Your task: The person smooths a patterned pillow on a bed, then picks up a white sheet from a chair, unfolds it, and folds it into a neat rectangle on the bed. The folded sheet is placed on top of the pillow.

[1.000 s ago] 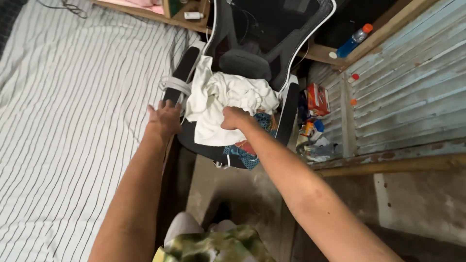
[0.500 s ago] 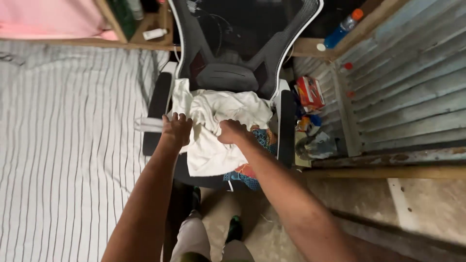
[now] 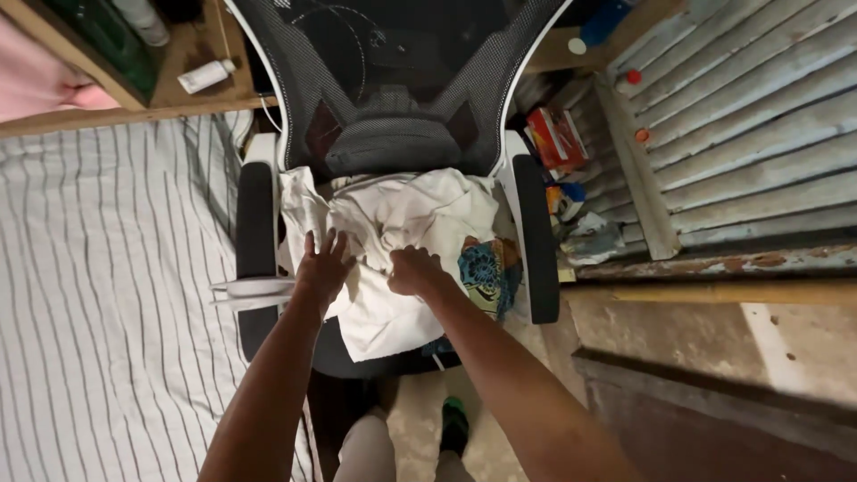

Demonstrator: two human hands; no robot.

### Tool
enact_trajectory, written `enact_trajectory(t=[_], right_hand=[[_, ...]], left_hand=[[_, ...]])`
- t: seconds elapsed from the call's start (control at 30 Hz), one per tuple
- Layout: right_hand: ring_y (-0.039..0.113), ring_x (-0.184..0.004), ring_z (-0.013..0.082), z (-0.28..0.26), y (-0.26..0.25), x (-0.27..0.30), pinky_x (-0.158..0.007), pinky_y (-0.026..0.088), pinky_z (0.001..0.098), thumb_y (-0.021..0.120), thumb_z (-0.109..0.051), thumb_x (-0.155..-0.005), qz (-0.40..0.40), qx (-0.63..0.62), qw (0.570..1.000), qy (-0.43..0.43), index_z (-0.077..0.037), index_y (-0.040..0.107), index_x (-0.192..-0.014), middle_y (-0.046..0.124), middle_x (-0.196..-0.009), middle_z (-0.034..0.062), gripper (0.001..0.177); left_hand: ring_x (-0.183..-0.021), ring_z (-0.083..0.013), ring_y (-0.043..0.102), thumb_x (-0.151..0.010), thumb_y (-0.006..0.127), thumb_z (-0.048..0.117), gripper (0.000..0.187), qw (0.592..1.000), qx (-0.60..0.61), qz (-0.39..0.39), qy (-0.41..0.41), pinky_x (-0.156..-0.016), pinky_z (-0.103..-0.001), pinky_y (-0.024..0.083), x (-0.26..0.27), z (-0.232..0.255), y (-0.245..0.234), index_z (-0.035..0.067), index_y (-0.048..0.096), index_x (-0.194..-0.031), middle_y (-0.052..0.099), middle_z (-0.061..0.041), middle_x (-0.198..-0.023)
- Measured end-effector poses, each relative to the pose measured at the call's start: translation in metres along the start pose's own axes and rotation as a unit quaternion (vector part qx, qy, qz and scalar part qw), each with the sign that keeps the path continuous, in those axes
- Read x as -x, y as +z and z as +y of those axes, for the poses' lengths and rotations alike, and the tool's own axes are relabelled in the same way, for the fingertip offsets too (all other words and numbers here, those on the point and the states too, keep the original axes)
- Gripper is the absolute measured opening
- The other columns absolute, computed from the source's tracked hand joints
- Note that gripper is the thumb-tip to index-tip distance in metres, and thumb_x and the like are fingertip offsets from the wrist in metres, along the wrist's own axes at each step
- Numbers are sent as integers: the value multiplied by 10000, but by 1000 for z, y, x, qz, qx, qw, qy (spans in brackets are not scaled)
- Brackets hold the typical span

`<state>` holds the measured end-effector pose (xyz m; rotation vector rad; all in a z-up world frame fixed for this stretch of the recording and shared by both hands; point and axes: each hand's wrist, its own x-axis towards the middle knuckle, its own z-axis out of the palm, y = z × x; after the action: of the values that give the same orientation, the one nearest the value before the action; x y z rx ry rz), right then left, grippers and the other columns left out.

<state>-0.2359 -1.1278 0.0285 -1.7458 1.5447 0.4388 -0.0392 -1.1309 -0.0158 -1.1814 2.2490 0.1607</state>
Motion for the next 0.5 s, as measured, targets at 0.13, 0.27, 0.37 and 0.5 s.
enact_trajectory(t=[0.13,0.27,0.37,0.5], right_hand=[[563,-1260,495,4,15,-17,-1014,432,659,620,-274,-833,-18,11,1000,9,-84,594,-1382,607,-1290,240,581],[532,-1297,490,0,18,-20,-1038,412,665,623,-311,-859,-27,9,1000,11,-100,565,-1420,581,-1342,238,601],[502,-1327,498,-14,13,-5,-1055,396,677,629,-327,-877,-36,1,999,11,-97,510,-1463,550,-1387,251,640],[488,-1328,536,-36,-4,13,-1035,396,707,749,-478,-832,-3,-39,999,-9,-119,301,-1585,516,-1416,279,947]], left_hand=[[-1585,-303,215,-1000,587,291,430,1000,1,7,12,-1224,-658,131,-23,0,28,332,584,-1428,274,-86,-1695],[-1542,-277,309,-990,570,298,341,999,-2,18,30,-1233,-667,129,-55,-1,64,296,691,-1309,415,-49,-1609],[-1432,-238,466,-964,595,306,342,998,47,28,38,-1245,-683,132,-68,5,82,265,702,-1286,606,-11,-1447],[-1269,-211,623,-923,634,415,466,995,87,48,26,-1220,-679,250,-75,-8,53,304,583,-1373,670,30,-1304]])
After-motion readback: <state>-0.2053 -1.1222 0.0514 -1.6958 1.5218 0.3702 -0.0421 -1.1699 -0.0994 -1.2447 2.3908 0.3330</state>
